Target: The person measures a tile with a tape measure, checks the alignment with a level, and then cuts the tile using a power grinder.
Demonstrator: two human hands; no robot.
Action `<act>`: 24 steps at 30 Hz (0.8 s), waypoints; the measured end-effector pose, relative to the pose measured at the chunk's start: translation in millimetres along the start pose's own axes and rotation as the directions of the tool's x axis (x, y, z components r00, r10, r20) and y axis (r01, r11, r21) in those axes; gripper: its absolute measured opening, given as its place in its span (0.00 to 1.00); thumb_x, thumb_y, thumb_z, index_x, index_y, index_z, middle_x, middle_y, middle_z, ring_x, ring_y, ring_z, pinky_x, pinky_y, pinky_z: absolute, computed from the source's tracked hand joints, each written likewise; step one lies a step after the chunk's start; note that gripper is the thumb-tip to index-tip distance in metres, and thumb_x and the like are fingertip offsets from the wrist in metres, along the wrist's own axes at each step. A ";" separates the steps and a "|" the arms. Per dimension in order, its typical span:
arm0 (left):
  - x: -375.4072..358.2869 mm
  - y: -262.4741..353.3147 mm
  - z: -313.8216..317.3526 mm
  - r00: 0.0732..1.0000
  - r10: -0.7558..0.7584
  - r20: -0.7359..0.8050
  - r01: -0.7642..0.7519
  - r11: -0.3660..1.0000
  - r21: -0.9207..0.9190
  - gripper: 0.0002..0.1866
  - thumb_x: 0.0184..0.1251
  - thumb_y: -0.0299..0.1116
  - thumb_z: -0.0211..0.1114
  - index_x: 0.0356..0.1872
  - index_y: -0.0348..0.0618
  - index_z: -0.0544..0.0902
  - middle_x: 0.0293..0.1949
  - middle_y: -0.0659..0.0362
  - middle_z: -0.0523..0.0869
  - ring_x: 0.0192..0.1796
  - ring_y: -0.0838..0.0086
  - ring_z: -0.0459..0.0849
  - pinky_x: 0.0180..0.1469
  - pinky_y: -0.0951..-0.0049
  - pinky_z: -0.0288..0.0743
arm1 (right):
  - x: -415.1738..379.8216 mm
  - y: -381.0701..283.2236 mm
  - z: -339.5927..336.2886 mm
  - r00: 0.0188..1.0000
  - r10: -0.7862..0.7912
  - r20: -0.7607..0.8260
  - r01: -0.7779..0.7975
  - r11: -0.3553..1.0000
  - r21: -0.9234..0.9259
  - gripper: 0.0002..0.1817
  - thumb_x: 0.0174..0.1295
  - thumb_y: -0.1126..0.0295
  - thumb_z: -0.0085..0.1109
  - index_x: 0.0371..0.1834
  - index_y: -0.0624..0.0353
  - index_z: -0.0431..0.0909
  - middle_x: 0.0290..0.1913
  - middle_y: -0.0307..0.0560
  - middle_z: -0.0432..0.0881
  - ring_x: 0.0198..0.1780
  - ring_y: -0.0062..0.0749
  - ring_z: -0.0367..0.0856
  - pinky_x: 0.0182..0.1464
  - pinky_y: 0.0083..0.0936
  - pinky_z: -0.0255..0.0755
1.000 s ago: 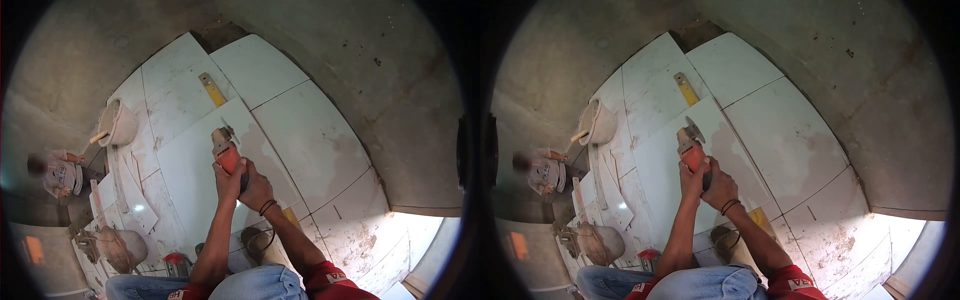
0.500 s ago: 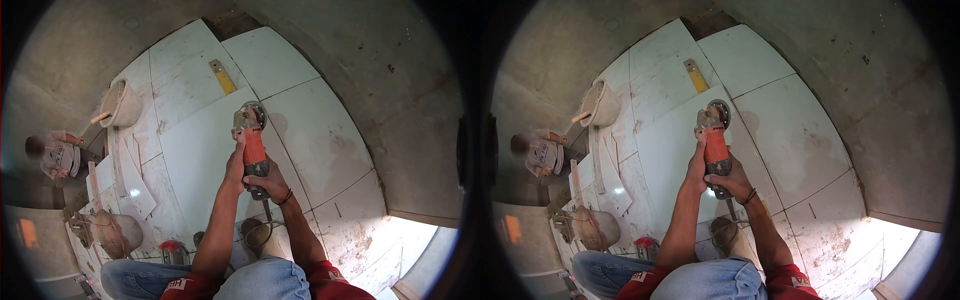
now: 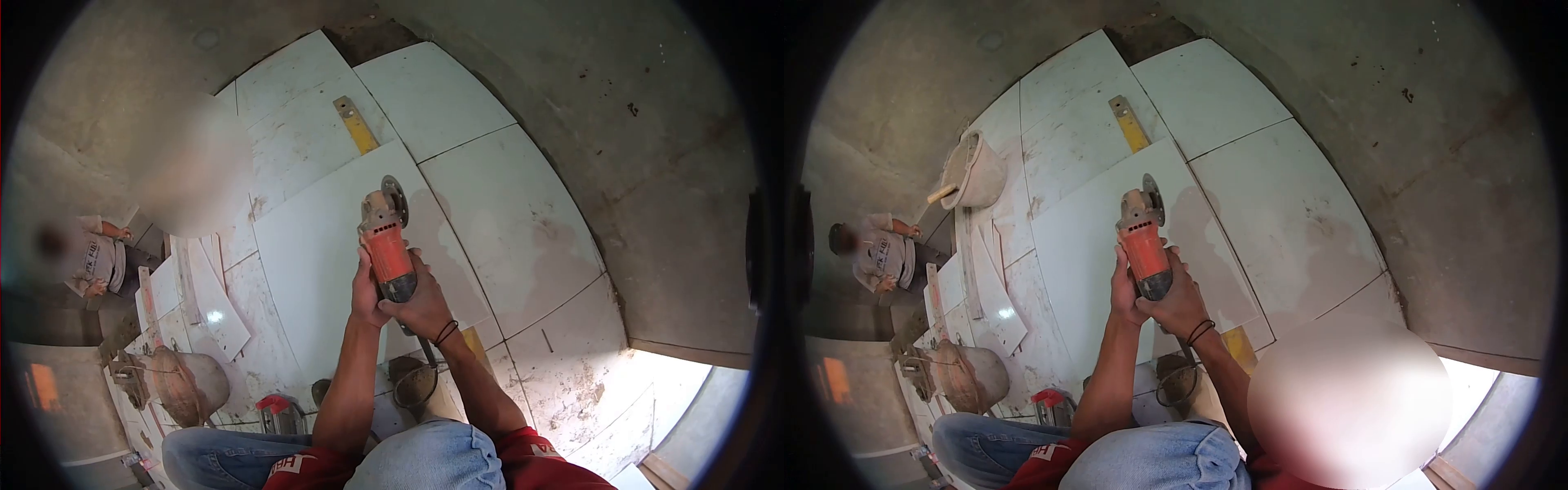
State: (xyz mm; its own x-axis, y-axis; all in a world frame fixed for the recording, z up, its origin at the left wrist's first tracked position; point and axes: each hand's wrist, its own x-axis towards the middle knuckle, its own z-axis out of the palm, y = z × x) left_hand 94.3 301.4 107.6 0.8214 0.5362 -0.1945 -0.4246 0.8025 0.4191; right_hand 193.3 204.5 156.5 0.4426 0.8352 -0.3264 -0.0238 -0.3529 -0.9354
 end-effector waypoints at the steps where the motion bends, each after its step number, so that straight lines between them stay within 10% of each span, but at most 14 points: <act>1: 0.1 0.8 -0.8 1.000 0.011 0.015 -0.011 1.000 -0.001 0.46 0.83 0.74 0.45 0.75 0.38 0.72 0.66 0.41 0.84 0.63 0.42 0.88 0.65 0.35 0.84 | 0.6 3.4 1.8 1.000 -0.026 0.012 0.026 0.999 -0.022 0.59 0.43 0.61 0.77 0.85 0.60 0.60 0.63 0.64 0.84 0.67 0.60 0.84 0.72 0.46 0.77; 24: -6.7 0.8 -10.3 0.994 0.000 -0.108 0.016 0.989 0.147 0.41 0.88 0.68 0.44 0.81 0.41 0.69 0.65 0.48 0.85 0.61 0.58 0.90 0.67 0.56 0.86 | 1.4 26.2 12.4 0.979 -0.172 0.112 0.134 0.948 0.288 0.38 0.51 0.72 0.82 0.67 0.64 0.76 0.50 0.45 0.86 0.48 0.32 0.88 0.52 0.30 0.85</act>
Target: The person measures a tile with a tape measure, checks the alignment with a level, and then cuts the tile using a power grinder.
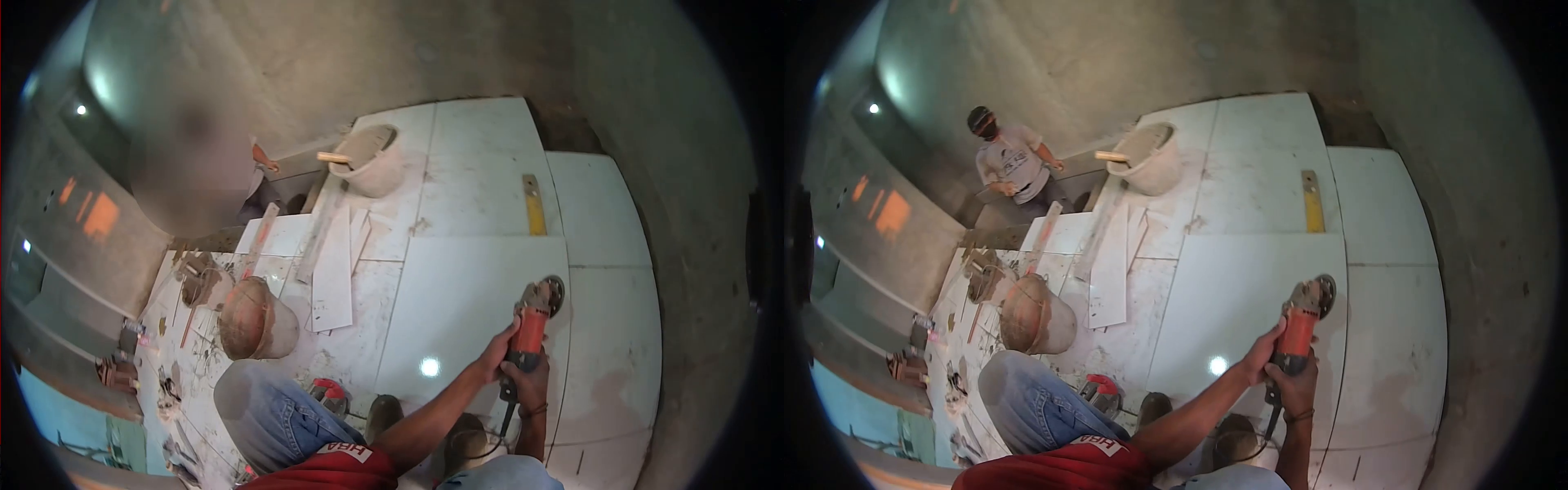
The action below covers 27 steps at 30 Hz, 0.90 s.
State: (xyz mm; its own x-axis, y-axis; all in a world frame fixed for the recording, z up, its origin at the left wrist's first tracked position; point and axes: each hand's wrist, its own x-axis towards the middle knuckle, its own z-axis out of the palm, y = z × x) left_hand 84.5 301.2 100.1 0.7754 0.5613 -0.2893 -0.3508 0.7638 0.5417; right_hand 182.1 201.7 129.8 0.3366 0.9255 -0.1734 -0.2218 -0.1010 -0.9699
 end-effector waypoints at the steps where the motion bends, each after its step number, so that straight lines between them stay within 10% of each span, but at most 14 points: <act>1: -2.0 2.1 3.1 0.999 -0.033 -0.027 0.033 0.999 0.009 0.41 0.88 0.69 0.44 0.80 0.42 0.70 0.65 0.49 0.86 0.60 0.61 0.90 0.66 0.59 0.86 | -0.7 -2.7 1.8 0.997 0.073 -0.027 -0.073 0.997 0.006 0.39 0.50 0.73 0.81 0.68 0.64 0.76 0.52 0.47 0.83 0.49 0.33 0.88 0.52 0.30 0.85; 8: -7.5 6.8 -1.6 0.999 -0.008 -0.039 0.009 1.000 0.026 0.39 0.87 0.69 0.46 0.71 0.41 0.78 0.56 0.53 0.90 0.58 0.70 0.91 0.64 0.66 0.85 | 1.4 10.5 4.8 0.981 0.188 -0.056 -0.188 0.982 -0.003 0.55 0.47 0.75 0.81 0.82 0.64 0.63 0.57 0.50 0.76 0.51 0.38 0.86 0.54 0.33 0.85; 14: -12.3 3.7 4.3 0.995 -0.003 -0.102 0.002 1.000 -0.009 0.40 0.84 0.71 0.52 0.68 0.41 0.80 0.53 0.53 0.91 0.51 0.70 0.91 0.59 0.67 0.86 | 0.9 12.3 4.7 0.980 0.193 -0.055 -0.194 0.981 -0.021 0.51 0.47 0.76 0.81 0.80 0.63 0.67 0.56 0.49 0.79 0.50 0.36 0.87 0.52 0.32 0.85; 17: -11.7 0.4 2.1 0.997 -0.013 -0.082 0.011 1.000 -0.025 0.40 0.83 0.71 0.52 0.67 0.41 0.80 0.52 0.53 0.91 0.51 0.71 0.91 0.59 0.68 0.86 | -0.5 14.5 5.3 0.993 0.080 -0.081 -0.083 0.996 -0.033 0.36 0.52 0.78 0.76 0.67 0.63 0.73 0.44 0.47 0.85 0.31 0.32 0.87 0.31 0.29 0.84; 19: -12.6 -0.2 1.2 0.995 -0.022 -0.095 0.021 1.000 -0.005 0.40 0.83 0.71 0.53 0.67 0.41 0.80 0.52 0.54 0.90 0.51 0.71 0.91 0.59 0.68 0.86 | -4.8 1.3 6.6 0.965 0.258 -0.042 -0.257 0.966 0.026 0.50 0.47 0.78 0.79 0.80 0.63 0.67 0.52 0.46 0.82 0.48 0.35 0.87 0.52 0.31 0.84; 27: -14.9 -2.0 3.4 0.998 0.022 -0.062 -0.030 0.991 -0.133 0.39 0.84 0.70 0.52 0.67 0.39 0.79 0.52 0.53 0.91 0.51 0.70 0.92 0.58 0.67 0.87 | -8.5 -8.0 13.8 0.981 0.169 -0.091 -0.179 0.978 -0.108 0.53 0.46 0.76 0.80 0.81 0.65 0.66 0.56 0.50 0.81 0.54 0.36 0.86 0.56 0.33 0.83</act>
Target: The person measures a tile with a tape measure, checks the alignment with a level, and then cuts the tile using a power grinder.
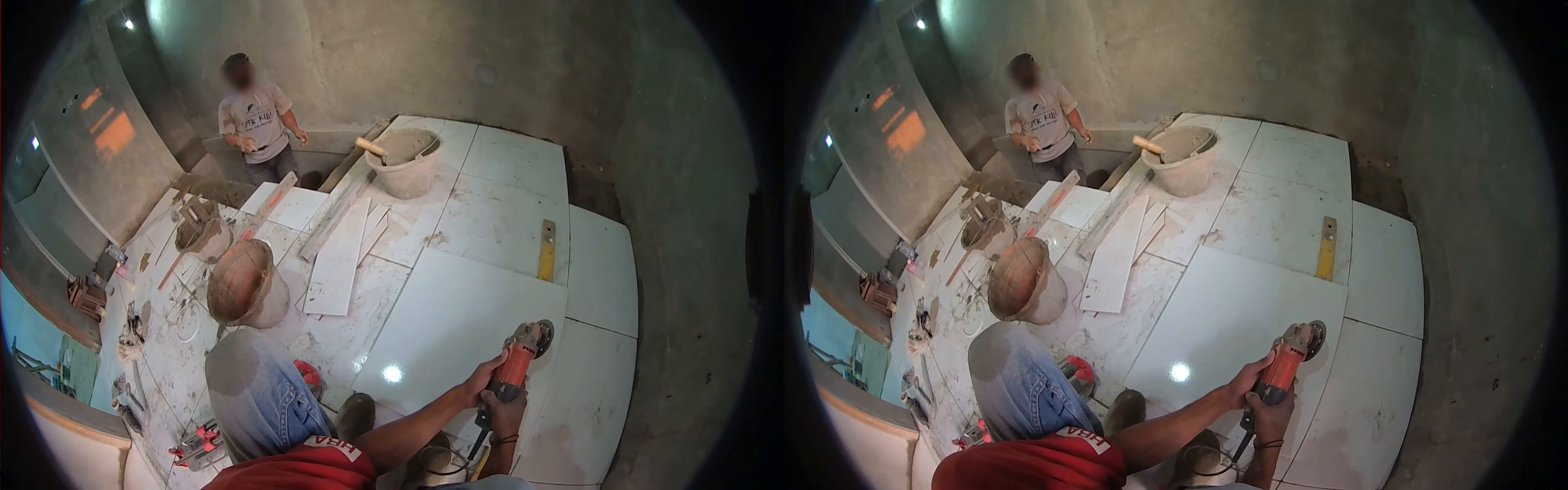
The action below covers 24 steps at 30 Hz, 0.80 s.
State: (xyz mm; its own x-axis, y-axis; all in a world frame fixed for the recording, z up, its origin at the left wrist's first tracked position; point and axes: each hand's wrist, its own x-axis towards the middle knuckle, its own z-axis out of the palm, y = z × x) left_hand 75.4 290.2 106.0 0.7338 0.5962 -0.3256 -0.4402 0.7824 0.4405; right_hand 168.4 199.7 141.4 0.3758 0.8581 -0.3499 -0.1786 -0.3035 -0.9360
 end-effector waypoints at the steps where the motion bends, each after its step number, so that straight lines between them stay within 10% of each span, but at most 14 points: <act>1: -1.4 -1.2 1.1 1.000 -0.001 -0.001 0.001 1.000 -0.008 0.39 0.84 0.70 0.52 0.67 0.39 0.79 0.52 0.53 0.91 0.51 0.70 0.92 0.58 0.67 0.87 | 1.0 -1.4 1.0 1.000 -0.022 -0.003 0.022 0.999 -0.034 0.53 0.46 0.75 0.80 0.81 0.65 0.66 0.57 0.50 0.80 0.54 0.36 0.86 0.56 0.33 0.83; 15: 8.2 -7.3 -9.3 0.996 -0.066 -0.057 0.072 0.991 0.112 0.40 0.83 0.72 0.53 0.64 0.39 0.82 0.53 0.53 0.91 0.54 0.70 0.91 0.61 0.67 0.86 | 15.1 36.3 -14.7 0.999 0.027 0.023 -0.028 0.998 0.051 0.50 0.47 0.76 0.79 0.79 0.66 0.67 0.55 0.50 0.83 0.49 0.35 0.87 0.52 0.33 0.83; 17: 7.7 -8.1 -8.3 0.997 -0.061 -0.038 0.064 0.993 0.102 0.40 0.83 0.72 0.53 0.64 0.40 0.82 0.52 0.54 0.91 0.53 0.71 0.91 0.61 0.67 0.86 | 17.1 42.8 -16.6 0.998 -0.065 0.006 0.064 0.998 0.027 0.33 0.55 0.79 0.73 0.67 0.61 0.73 0.43 0.46 0.84 0.31 0.31 0.87 0.31 0.29 0.84; 24: 11.2 -14.3 -18.1 0.995 -0.088 -0.049 0.092 0.993 0.077 0.40 0.82 0.72 0.54 0.63 0.40 0.83 0.51 0.55 0.90 0.52 0.72 0.91 0.59 0.69 0.86 | 11.2 37.3 -11.1 0.998 -0.048 -0.033 0.049 0.998 0.033 0.33 0.55 0.79 0.74 0.66 0.62 0.73 0.43 0.46 0.84 0.30 0.31 0.86 0.30 0.29 0.84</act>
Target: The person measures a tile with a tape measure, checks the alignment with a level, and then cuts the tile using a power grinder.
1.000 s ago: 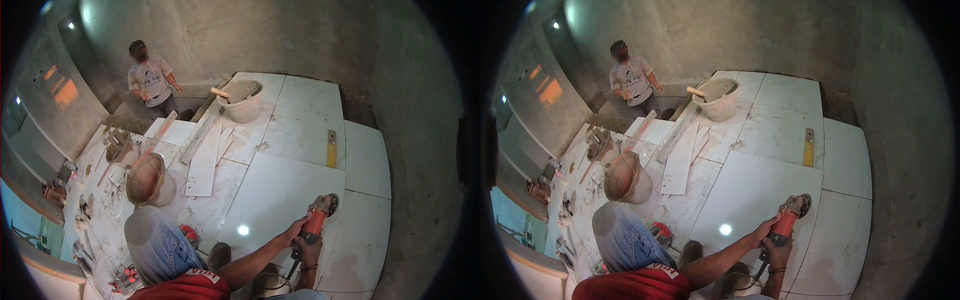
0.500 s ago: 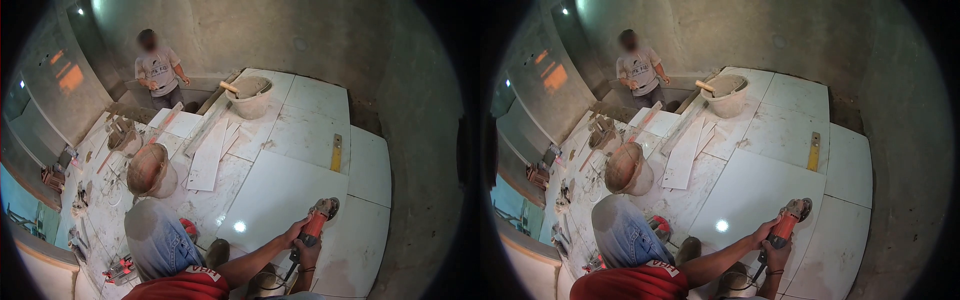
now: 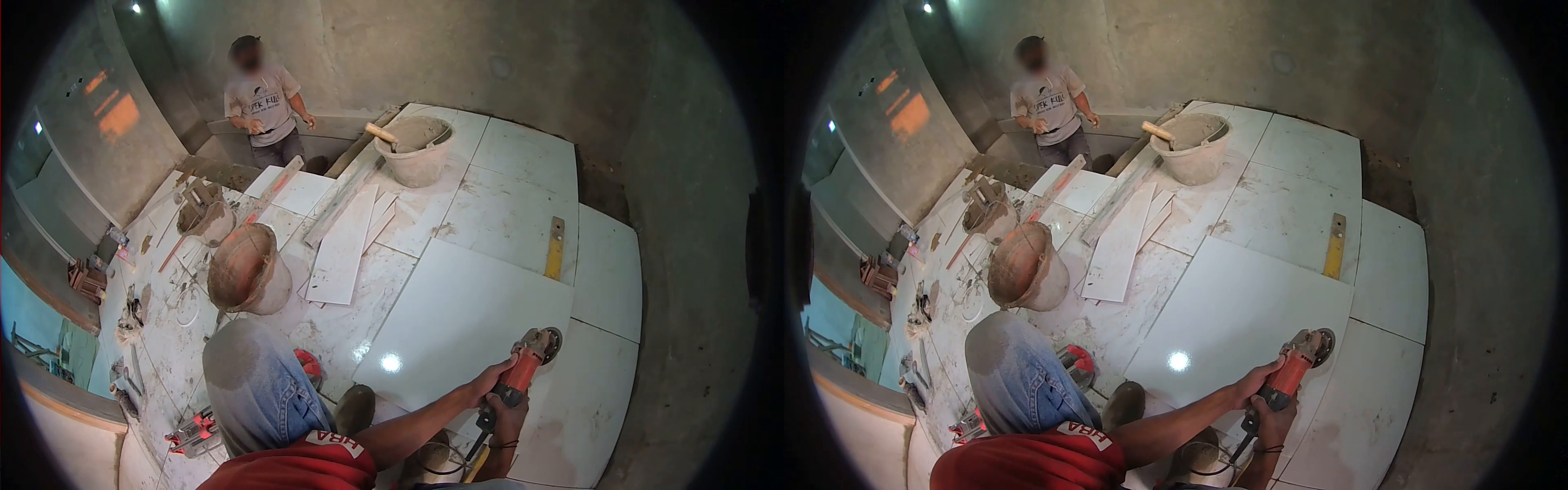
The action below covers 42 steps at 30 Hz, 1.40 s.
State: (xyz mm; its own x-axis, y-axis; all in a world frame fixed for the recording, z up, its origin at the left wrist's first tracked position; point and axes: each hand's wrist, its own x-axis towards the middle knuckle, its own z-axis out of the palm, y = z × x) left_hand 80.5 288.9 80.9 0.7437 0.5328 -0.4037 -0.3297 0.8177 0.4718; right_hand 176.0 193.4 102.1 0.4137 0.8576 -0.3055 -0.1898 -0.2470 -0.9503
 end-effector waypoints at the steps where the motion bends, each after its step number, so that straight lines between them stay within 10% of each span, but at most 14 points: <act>1: -0.4 -0.4 -0.8 1.000 -0.001 -0.002 0.001 1.000 -0.001 0.40 0.82 0.72 0.54 0.63 0.40 0.83 0.51 0.55 0.90 0.52 0.72 0.91 0.59 0.69 0.86 | -2.5 -8.5 1.4 0.998 0.066 0.012 -0.066 0.998 -0.008 0.43 0.51 0.78 0.76 0.74 0.62 0.69 0.50 0.47 0.83 0.41 0.34 0.86 0.43 0.31 0.83; 3: -0.8 -0.7 -2.5 1.000 0.007 0.005 -0.007 1.000 -0.006 0.40 0.82 0.72 0.53 0.63 0.40 0.82 0.51 0.55 0.90 0.52 0.72 0.91 0.60 0.69 0.86 | -1.9 -6.6 1.2 0.991 0.133 0.024 -0.133 0.991 -0.018 0.53 0.48 0.77 0.79 0.83 0.63 0.65 0.57 0.49 0.81 0.52 0.36 0.85 0.55 0.32 0.81; 5: -2.1 0.4 -1.8 1.000 0.006 -0.002 -0.007 1.000 -0.008 0.40 0.82 0.72 0.53 0.63 0.40 0.82 0.52 0.55 0.90 0.53 0.72 0.91 0.60 0.69 0.86 | 2.1 4.5 1.7 1.000 0.020 0.005 -0.020 1.000 -0.017 0.34 0.54 0.79 0.74 0.67 0.62 0.74 0.45 0.45 0.84 0.35 0.30 0.87 0.37 0.29 0.85; 22: -9.8 9.1 16.2 0.999 0.049 -0.014 -0.049 0.999 0.018 0.40 0.82 0.74 0.52 0.60 0.42 0.83 0.49 0.58 0.89 0.49 0.74 0.90 0.56 0.71 0.85 | -2.5 -5.3 5.9 1.000 -0.002 -0.002 0.002 1.000 -0.018 0.37 0.54 0.79 0.75 0.70 0.61 0.73 0.45 0.45 0.85 0.36 0.30 0.87 0.38 0.29 0.84; 28: 9.0 9.3 13.5 0.995 0.094 -0.038 -0.073 0.919 0.387 0.49 0.75 0.82 0.51 0.67 0.41 0.80 0.56 0.56 0.86 0.57 0.71 0.85 0.58 0.63 0.81 | -9.0 -31.3 -0.5 0.998 0.064 0.013 -0.063 0.996 -0.057 0.47 0.49 0.81 0.74 0.78 0.65 0.67 0.50 0.49 0.86 0.47 0.33 0.88 0.51 0.30 0.83; 30: 21.4 7.2 11.2 0.996 0.014 -0.088 0.038 0.828 0.559 0.46 0.76 0.81 0.50 0.66 0.46 0.82 0.59 0.55 0.85 0.56 0.68 0.84 0.56 0.58 0.81 | -11.1 -17.1 -17.5 0.987 -0.158 -0.016 0.157 0.987 -0.042 0.43 0.48 0.77 0.74 0.73 0.62 0.71 0.46 0.44 0.86 0.43 0.29 0.87 0.44 0.31 0.83; 32: 31.2 7.0 -6.2 0.995 0.017 0.102 -0.085 0.697 0.712 0.31 0.84 0.58 0.59 0.70 0.43 0.83 0.68 0.56 0.83 0.62 0.64 0.87 0.61 0.59 0.85 | -23.4 -17.8 -51.8 0.990 -0.133 -0.045 0.119 0.967 -0.226 0.45 0.47 0.76 0.75 0.74 0.63 0.72 0.47 0.45 0.85 0.45 0.29 0.84 0.48 0.30 0.83; 33: 65.5 -23.4 -60.2 0.856 0.253 0.451 -0.494 0.141 0.858 0.18 0.81 0.37 0.65 0.64 0.40 0.86 0.62 0.55 0.86 0.60 0.64 0.88 0.57 0.63 0.89 | -31.4 -18.5 -69.4 0.983 -0.165 -0.085 0.121 0.917 -0.381 0.46 0.47 0.76 0.75 0.76 0.64 0.71 0.47 0.44 0.83 0.44 0.29 0.83 0.49 0.31 0.83; 34: 50.4 -15.1 -51.7 0.832 0.276 0.481 -0.490 -0.040 0.871 0.17 0.72 0.21 0.64 0.59 0.37 0.87 0.57 0.54 0.87 0.57 0.66 0.89 0.57 0.66 0.90 | -41.8 -13.1 -86.5 0.971 -0.218 -0.102 0.148 0.875 -0.461 0.46 0.48 0.75 0.76 0.76 0.64 0.71 0.46 0.44 0.83 0.44 0.30 0.83 0.48 0.33 0.83; 35: 38.0 -4.1 -38.0 0.982 0.168 0.091 -0.172 0.566 0.806 0.16 0.73 0.23 0.64 0.59 0.38 0.87 0.58 0.55 0.87 0.54 0.66 0.91 0.57 0.67 0.90 | -60.4 -11.1 -106.2 0.978 -0.180 -0.106 0.126 0.912 -0.390 0.47 0.48 0.73 0.78 0.77 0.62 0.71 0.45 0.44 0.83 0.44 0.30 0.83 0.50 0.34 0.83; 36: 28.0 -0.3 -32.5 0.981 0.179 -0.077 -0.082 0.736 0.672 0.14 0.75 0.29 0.66 0.58 0.41 0.88 0.54 0.57 0.89 0.48 0.68 0.92 0.51 0.68 0.88 | -76.5 -18.3 -117.2 0.977 -0.034 -0.211 -0.062 0.899 -0.434 0.49 0.48 0.71 0.80 0.78 0.59 0.70 0.49 0.49 0.87 0.49 0.36 0.87 0.56 0.37 0.84; 39: 10.1 9.1 -4.9 0.937 0.264 -0.231 0.011 0.637 0.771 0.13 0.80 0.38 0.65 0.56 0.46 0.89 0.47 0.59 0.91 0.45 0.71 0.93 0.50 0.70 0.80 | -128.3 -6.6 -164.1 0.966 -0.113 -0.234 -0.040 0.826 -0.562 0.52 0.46 0.67 0.80 0.80 0.54 0.68 0.58 0.60 0.90 0.59 0.54 0.91 0.62 0.45 0.84; 42: 10.6 17.8 5.5 0.921 0.246 -0.301 0.088 0.622 0.778 0.16 0.81 0.36 0.61 0.60 0.41 0.87 0.50 0.55 0.91 0.48 0.68 0.93 0.53 0.70 0.80 | -176.6 4.0 -186.8 0.954 0.073 -0.292 -0.220 0.832 -0.509 0.53 0.46 0.68 0.81 0.81 0.58 0.68 0.62 0.60 0.89 0.63 0.51 0.90 0.66 0.43 0.82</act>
State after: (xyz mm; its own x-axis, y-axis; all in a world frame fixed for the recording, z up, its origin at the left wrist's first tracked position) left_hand 85.7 308.0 89.3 0.4294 0.7576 -0.4916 0.3122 0.3863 0.8679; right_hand 268.5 -43.3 140.9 0.6408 0.6680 -0.3784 0.2047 -0.6237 -0.7544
